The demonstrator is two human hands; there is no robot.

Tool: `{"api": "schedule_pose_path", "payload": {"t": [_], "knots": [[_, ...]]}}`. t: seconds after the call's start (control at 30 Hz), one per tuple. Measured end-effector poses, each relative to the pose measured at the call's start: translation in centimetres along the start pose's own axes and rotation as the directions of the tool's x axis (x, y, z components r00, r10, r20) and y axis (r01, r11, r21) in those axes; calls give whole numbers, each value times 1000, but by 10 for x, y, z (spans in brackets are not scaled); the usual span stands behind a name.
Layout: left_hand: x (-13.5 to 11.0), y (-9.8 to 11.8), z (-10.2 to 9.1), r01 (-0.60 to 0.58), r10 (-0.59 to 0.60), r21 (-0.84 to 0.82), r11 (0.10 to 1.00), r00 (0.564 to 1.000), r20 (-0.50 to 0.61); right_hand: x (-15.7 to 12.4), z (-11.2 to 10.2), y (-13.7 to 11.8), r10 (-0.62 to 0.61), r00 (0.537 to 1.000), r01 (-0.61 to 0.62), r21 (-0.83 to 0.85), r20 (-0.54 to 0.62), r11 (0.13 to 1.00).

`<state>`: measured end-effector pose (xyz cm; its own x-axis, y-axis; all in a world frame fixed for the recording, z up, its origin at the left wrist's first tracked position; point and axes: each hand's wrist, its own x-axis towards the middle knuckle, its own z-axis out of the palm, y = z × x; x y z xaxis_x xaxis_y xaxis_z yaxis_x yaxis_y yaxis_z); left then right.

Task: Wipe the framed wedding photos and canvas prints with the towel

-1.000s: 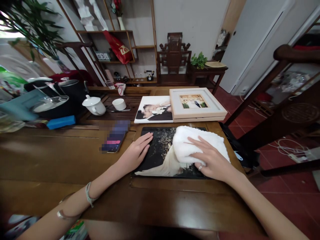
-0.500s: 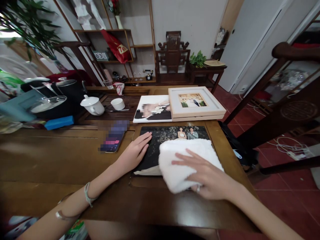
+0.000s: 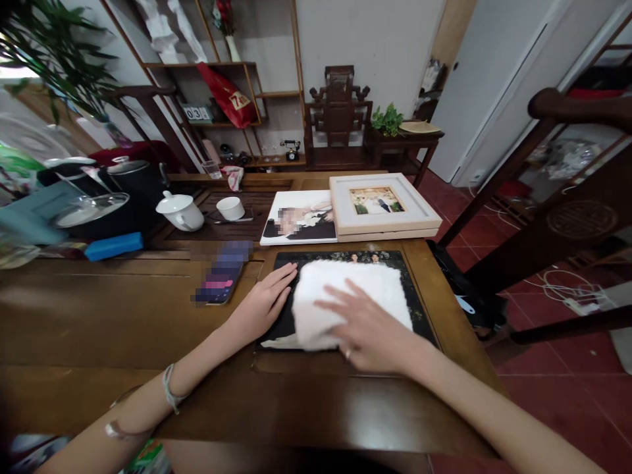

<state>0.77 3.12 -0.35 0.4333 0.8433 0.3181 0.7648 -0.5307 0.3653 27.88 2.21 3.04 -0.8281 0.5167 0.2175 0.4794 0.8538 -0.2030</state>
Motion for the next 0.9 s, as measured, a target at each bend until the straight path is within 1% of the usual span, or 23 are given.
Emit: {"api": "schedule_pose_path", "payload": {"t": [0.07, 0.1, 0.17, 0.2, 0.23, 0.3, 0.33, 0.4, 0.47, 0.5, 0.57, 0.63, 0.7, 0.77, 0.83, 0.87, 0.9], "knots": [[0, -1, 0, -8, 8, -8, 1000, 1000, 14, 4, 1, -23, -141, 986, 134, 78, 88, 988], [0, -1, -1, -14, 14, -12, 1000, 1000, 24, 5, 1, -29, -201, 973, 188, 118, 114, 975], [0, -2, -1, -19, 19, -15, 1000, 999, 34, 4, -1, -28, -263, 957, 239, 180, 120, 954], [0, -2, -1, -15, 15, -14, 1000, 999, 29, 2, -3, -20, -258, 961, 234, 195, 104, 952], [0, -1, -1, -10, 10, -12, 1000, 1000, 19, 0, -4, -9, -227, 971, 209, 197, 72, 958], [1, -1, -1, -5, 5, -9, 1000, 1000, -1, -6, -7, 18, -109, 994, 111, 158, -20, 981], [1, -1, -1, -6, 6, -8, 1000, 1000, -8, -10, -8, 33, -38, 997, 47, 124, -68, 991], [1, 0, -1, -10, 10, -5, 1000, 1000, -13, -17, -10, 56, 81, 986, -74, 49, -144, 996], [1, 0, -1, -12, 12, 2, 1000, 1000, -10, -21, -9, 67, 139, 973, -148, -38, -185, 988], [1, 0, -1, -11, 11, 6, 1000, 1000, -7, -22, -7, 65, 147, 970, -165, -83, -193, 983], [1, 1, -1, -9, 9, 11, 1000, 1000, -5, -19, -3, 49, 133, 975, -162, -158, -180, 974], [1, 1, -1, -4, 4, 9, 1000, 1000, -9, -13, 4, 18, 92, 988, -114, -183, -125, 976], [1, 0, -1, 0, 0, 0, 1000, 1000, -8, -6, 11, -17, 14, 999, -20, -149, -47, 989], [0, -2, -1, -9, 9, -12, 1000, 1000, 9, 0, 15, -46, -108, 994, 109, -86, 20, 990], [0, -4, -1, -30, 31, -23, 999, 999, 31, 4, 16, -58, -210, 976, 211, -22, 56, 977], [0, -4, -1, -37, 38, -28, 999, 999, 37, 5, 14, -57, -233, 970, 233, 4, 63, 972], [0, -5, -1, -37, 38, -29, 999, 999, 36, 5, 13, -52, -231, 971, 230, 21, 65, 973]]}}
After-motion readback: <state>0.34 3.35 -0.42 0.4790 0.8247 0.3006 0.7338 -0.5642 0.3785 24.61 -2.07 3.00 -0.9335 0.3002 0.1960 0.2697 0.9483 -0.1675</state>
